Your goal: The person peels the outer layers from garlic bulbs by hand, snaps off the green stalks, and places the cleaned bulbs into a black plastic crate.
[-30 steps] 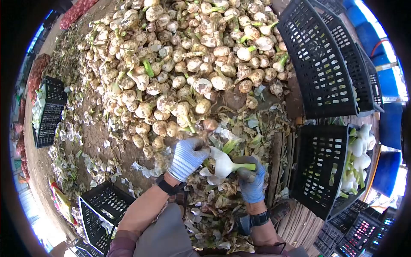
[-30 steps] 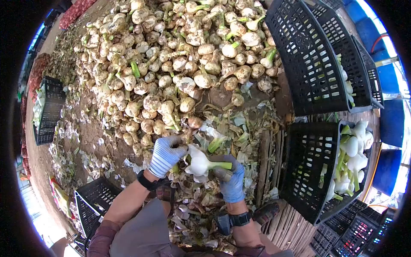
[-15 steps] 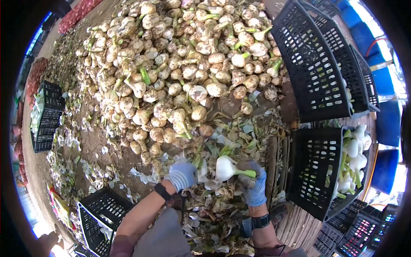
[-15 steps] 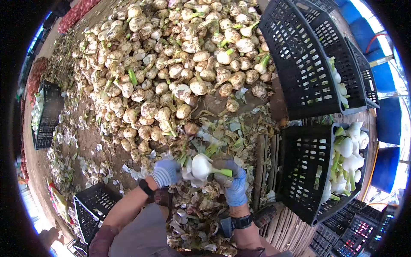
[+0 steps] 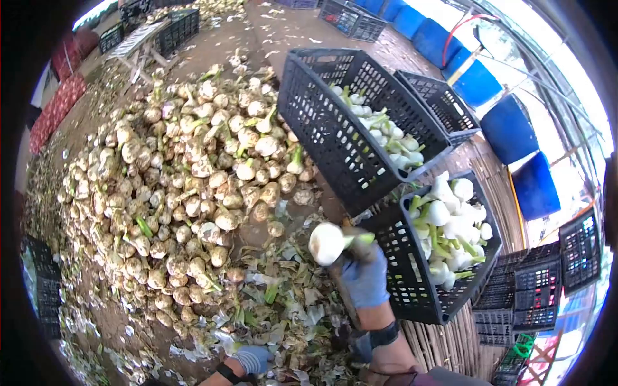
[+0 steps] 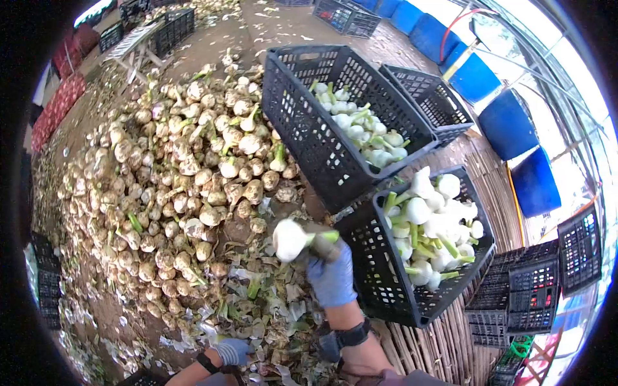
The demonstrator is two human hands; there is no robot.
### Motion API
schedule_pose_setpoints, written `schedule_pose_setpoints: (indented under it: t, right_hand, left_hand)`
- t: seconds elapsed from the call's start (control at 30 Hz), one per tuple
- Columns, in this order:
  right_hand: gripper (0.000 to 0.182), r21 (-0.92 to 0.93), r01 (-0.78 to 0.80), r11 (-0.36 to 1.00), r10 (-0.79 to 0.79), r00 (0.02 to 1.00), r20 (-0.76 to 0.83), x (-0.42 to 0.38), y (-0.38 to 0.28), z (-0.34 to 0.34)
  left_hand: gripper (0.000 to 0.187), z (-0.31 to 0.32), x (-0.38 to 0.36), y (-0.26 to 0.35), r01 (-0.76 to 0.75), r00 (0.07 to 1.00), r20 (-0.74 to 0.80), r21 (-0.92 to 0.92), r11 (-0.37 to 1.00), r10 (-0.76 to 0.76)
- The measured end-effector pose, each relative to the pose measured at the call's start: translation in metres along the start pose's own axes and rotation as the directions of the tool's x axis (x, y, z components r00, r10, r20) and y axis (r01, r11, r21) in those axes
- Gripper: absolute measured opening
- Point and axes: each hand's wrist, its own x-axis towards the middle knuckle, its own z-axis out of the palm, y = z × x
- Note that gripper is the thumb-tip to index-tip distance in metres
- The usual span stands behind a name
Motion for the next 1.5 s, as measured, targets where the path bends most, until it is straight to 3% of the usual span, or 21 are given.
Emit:
schedule_pose_setpoints:
  t: [0.03,0.07,0.13,0.17,0.27,0.3,0.33,0.37,0.4,0.53,0.6,0.7,0.8,0.93,1.0,1.03,1.07,1.2,1.33,1.37,1.5]
  right_hand:
    - [0.027,0.054,0.037,0.998,-0.040,0.998,0.051,0.009,-0.019,0.008]
    - [0.026,-0.192,0.251,0.949,-0.246,0.968,0.050,0.022,-0.031,0.012]
    - [0.030,0.346,0.244,0.906,-0.237,0.970,-0.063,0.048,-0.067,0.036]
    - [0.034,0.285,0.320,0.904,-0.373,0.914,0.157,0.060,-0.076,0.024]
    - [0.036,0.376,0.066,0.924,-0.210,0.910,0.356,0.067,-0.063,0.041]
    - [0.034,0.148,0.108,0.983,-0.142,0.960,0.242,0.058,-0.041,0.046]
    - [0.033,-0.098,0.090,0.991,-0.077,0.989,0.130,0.043,-0.014,0.049]
    - [0.030,-0.154,0.104,0.983,-0.057,0.957,0.283,0.048,0.023,0.030]
    - [0.023,-0.295,-0.068,0.953,0.114,0.983,0.142,0.033,0.048,0.035]
    - [0.025,-0.514,-0.080,0.854,0.205,0.960,0.191,0.026,0.164,0.002]
    - [0.038,-0.864,0.443,0.239,0.074,0.879,0.472,0.035,0.207,0.004]
    - [0.053,-0.920,0.297,0.254,0.124,0.934,0.335,0.055,0.258,0.022]
    - [0.048,-0.987,0.124,-0.106,0.170,0.980,0.105,0.057,0.265,0.067]
    - [0.044,-0.993,0.117,-0.021,0.227,0.968,0.109,0.054,0.267,0.053]
    - [0.042,-0.750,0.256,0.610,0.045,0.934,0.355,0.050,0.284,0.014]
    - [0.045,-0.590,-0.156,0.792,0.292,0.946,0.141,0.033,0.258,0.024]
    - [0.045,-0.599,-0.162,0.784,0.300,0.944,0.137,0.017,0.239,0.024]
    - [0.050,-0.427,-0.430,0.795,0.548,0.812,0.201,-0.026,0.204,0.020]
    - [0.055,-0.315,-0.572,0.758,0.645,0.729,0.228,-0.048,0.188,0.030]
    - [0.055,-0.601,-0.485,0.636,0.705,0.681,0.197,-0.038,0.181,0.022]
    - [0.054,-0.576,-0.338,0.745,0.515,0.839,0.174,-0.031,0.194,0.008]
  left_hand:
    - [0.039,0.001,0.003,0.001,-0.005,1.000,0.027,-0.070,0.998,0.007]
    - [0.039,-0.004,0.003,0.004,-0.006,1.000,0.027,-0.063,0.998,0.008]
    - [0.039,-0.007,-0.005,0.011,0.041,0.995,-0.091,-0.069,0.997,-0.047]
    - [0.038,0.002,0.000,0.001,0.045,0.981,-0.190,0.003,0.999,-0.044]
    - [0.029,-0.033,-0.029,0.015,-0.017,0.843,-0.536,-0.093,0.996,-0.036]
    - [0.026,-0.039,-0.029,0.009,-0.074,0.762,-0.648,-0.104,0.992,-0.011]
    - [0.027,-0.059,-0.039,0.018,0.041,0.882,-0.413,-0.416,0.908,-0.229]
    - [0.027,-0.060,-0.040,0.010,-0.040,0.806,-0.586,-0.204,0.978,-0.089]
    - [0.031,-0.045,-0.027,-0.008,-0.143,0.721,-0.693,-0.134,0.981,0.010]
    - [0.028,-0.047,-0.048,-0.006,-0.016,0.726,-0.664,-0.276,0.961,-0.179]
    - [0.027,-0.037,-0.052,-0.013,-0.004,0.699,-0.680,-0.313,0.950,-0.222]
    - [0.026,-0.007,-0.044,-0.041,-0.132,0.557,-0.825,-0.205,0.970,-0.099]
    - [0.023,-0.024,-0.071,-0.030,-0.145,0.518,-0.789,-0.461,0.875,-0.330]
    - [0.020,-0.028,-0.084,-0.042,-0.268,0.376,-0.853,-0.474,0.839,-0.362]
    - [0.017,-0.035,-0.094,-0.038,-0.390,0.399,-0.775,-0.627,0.674,-0.490]
    - [0.023,-0.035,-0.095,-0.042,-0.410,0.287,-0.781,-0.623,0.666,-0.554]
    - [0.030,-0.033,-0.094,-0.042,-0.431,0.176,-0.768,-0.623,0.653,-0.616]
    - [0.071,-0.047,-0.082,-0.031,-0.555,0.097,-0.829,-0.504,0.662,-0.551]
    - [0.075,-0.058,-0.088,-0.022,-0.694,0.383,-0.723,-0.636,0.338,-0.575]
    - [0.075,-0.059,-0.091,-0.019,-0.693,0.384,-0.721,-0.638,0.336,-0.576]
    - [0.067,-0.054,-0.085,-0.018,-0.480,0.248,-0.835,-0.546,0.686,-0.491]
